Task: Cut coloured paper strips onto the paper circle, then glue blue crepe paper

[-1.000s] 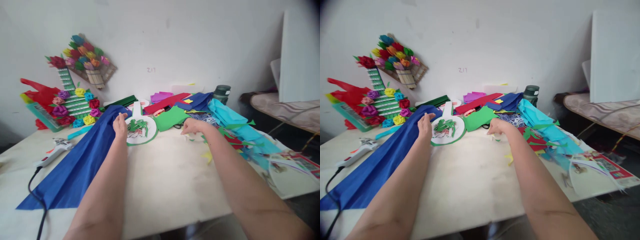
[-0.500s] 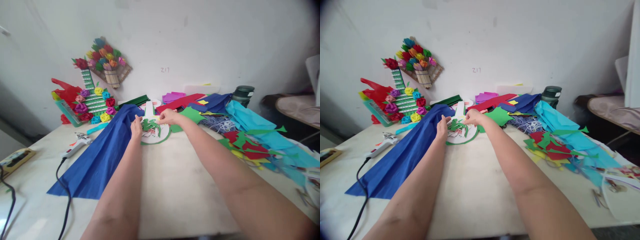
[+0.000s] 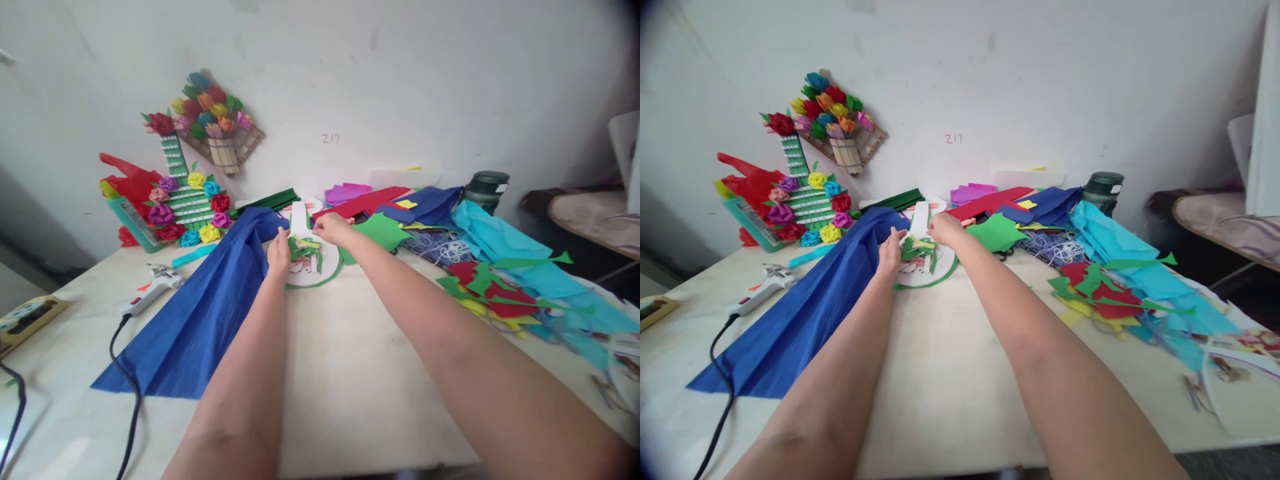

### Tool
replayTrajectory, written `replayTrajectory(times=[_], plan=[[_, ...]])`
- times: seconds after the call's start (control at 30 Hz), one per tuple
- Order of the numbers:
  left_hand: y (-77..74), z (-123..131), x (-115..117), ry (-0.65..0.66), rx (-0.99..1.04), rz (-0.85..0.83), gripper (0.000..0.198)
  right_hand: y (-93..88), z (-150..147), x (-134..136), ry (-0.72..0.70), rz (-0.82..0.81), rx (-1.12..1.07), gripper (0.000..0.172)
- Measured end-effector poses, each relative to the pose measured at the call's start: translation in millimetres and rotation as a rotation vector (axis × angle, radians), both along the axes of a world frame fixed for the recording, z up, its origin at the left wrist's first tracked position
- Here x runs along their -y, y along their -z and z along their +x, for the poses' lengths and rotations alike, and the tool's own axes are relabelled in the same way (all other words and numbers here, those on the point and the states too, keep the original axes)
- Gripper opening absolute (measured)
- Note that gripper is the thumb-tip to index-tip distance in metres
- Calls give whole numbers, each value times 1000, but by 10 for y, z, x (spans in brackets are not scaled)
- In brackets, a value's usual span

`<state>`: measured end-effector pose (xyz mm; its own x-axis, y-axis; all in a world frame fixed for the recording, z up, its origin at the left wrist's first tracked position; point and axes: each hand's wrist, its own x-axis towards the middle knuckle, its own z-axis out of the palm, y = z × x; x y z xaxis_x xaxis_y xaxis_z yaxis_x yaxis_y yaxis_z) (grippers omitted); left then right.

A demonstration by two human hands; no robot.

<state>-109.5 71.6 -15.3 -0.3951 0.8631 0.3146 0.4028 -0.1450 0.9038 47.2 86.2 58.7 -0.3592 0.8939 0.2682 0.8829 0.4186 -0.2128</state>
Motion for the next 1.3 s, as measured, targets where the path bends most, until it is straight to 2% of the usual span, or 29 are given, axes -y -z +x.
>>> replayTrajectory(times=[0.13, 0.27, 0.37, 0.5, 0.57, 0.63, 0.7, 0.8, 0.9, 0.97, 1.1, 1.2, 1.3], plan=[[-36, 16, 28, 0, -200, -75, 61, -19, 348, 134, 65, -54, -79, 15], [-112, 46, 75, -33, -395, -141, 60, -100, 884, 337, 133, -375, -30, 11], [-172, 96, 97, -39, -489, -47, 56, -106, 1271, 490, 212, -553, 32, 11], [-222, 241, 114, -30, -586, 65, 53, 63, 1509, 627, 309, -673, 121, 18], [-226, 330, 125, -6, -627, 89, 52, 190, 1504, 648, 280, -678, 67, 19], [-221, 400, 141, 30, -678, 104, 51, 305, 1468, 637, 202, -641, -125, 16], [-215, 431, 158, 39, -734, 103, 49, 384, 1447, 606, 223, -567, -232, 17], [-233, 431, 175, -45, -782, 85, 45, 418, 1487, 573, 279, -463, -217, 16], [-313, 503, 191, -84, -799, 133, 42, 346, 1609, 605, 310, -392, -186, 12], [-388, 663, 227, 3, -816, 187, 41, 241, 1741, 665, 342, -367, -181, 13], [-480, 1247, 428, 408, -842, 227, 45, -32, 2139, 832, 465, -425, -62, 19], [-435, 1759, 671, 748, -839, 181, 55, -150, 2473, 955, 610, -487, 183, 20], [-290, 2191, 905, 946, -760, 155, 75, -106, 2701, 1042, 708, -524, 341, 31]])
